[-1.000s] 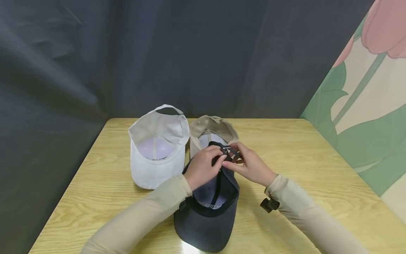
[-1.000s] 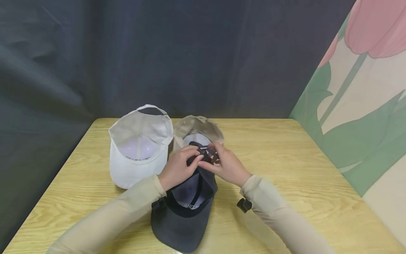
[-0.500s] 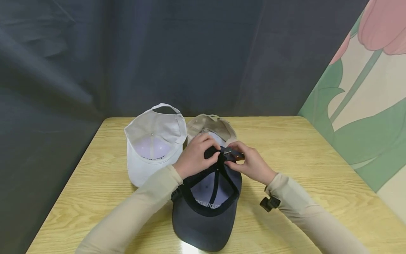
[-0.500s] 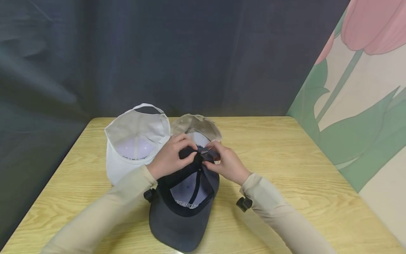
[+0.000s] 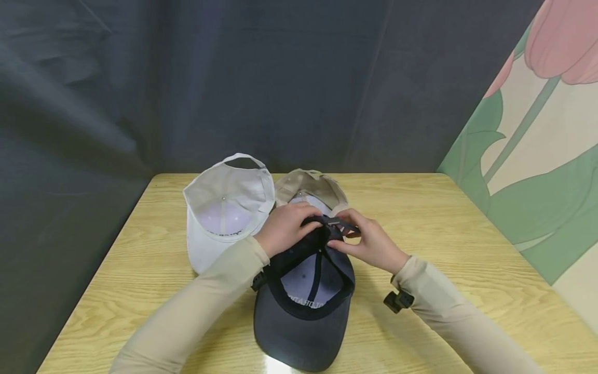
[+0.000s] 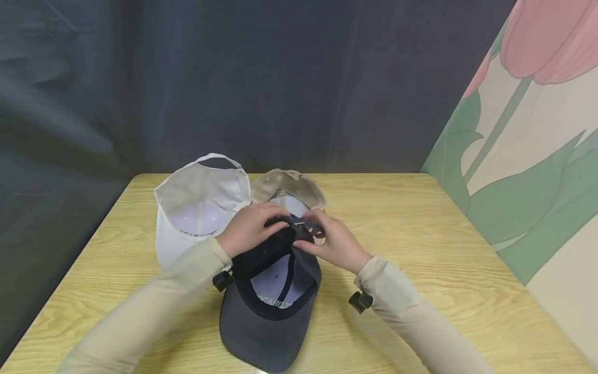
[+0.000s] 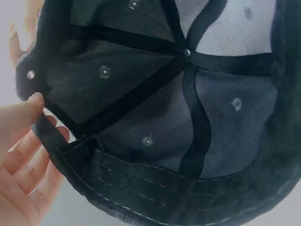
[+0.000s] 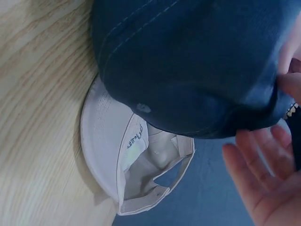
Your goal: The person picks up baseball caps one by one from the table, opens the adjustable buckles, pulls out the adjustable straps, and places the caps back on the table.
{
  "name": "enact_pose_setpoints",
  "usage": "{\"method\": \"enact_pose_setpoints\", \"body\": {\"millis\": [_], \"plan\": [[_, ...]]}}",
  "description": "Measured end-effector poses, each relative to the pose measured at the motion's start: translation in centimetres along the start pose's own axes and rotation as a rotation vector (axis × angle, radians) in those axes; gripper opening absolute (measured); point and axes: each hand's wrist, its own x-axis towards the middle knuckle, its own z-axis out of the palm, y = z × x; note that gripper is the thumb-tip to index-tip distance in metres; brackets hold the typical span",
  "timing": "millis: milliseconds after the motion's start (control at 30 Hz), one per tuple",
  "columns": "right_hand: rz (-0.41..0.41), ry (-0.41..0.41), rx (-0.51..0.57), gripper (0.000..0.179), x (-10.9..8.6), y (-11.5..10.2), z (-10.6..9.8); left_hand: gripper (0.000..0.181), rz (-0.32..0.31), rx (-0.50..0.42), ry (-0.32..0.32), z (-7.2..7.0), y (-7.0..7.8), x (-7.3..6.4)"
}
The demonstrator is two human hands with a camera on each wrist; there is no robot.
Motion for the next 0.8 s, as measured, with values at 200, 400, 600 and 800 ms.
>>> {"method": "enact_pose_setpoints", "body": {"millis": [200, 400, 600, 800], "plan": [[0.087, 0.039, -0.094, 0.046, 0.15, -0.7, 0.29, 0.021, -0.024, -0.088, -0.007, -0.25, 0.1, -0.01], [0.06, 0.085, -0.176, 0.038, 0.32, -0.7, 0.43, 0.018, -0.075, -0.249, -0.029, -0.5, -0.15, 0.06], [-0.107, 0.163, -0.342, 0.04, 0.26, -0.42, 0.34, 0.017, -0.092, -0.293, -0.024, -0.7, -0.14, -0.03], [-0.213, 0.199, -0.426, 0.035, 0.71, -0.51, -0.13, 0.016, -0.095, -0.268, -0.016, -0.74, -0.21, -0.11]]}}
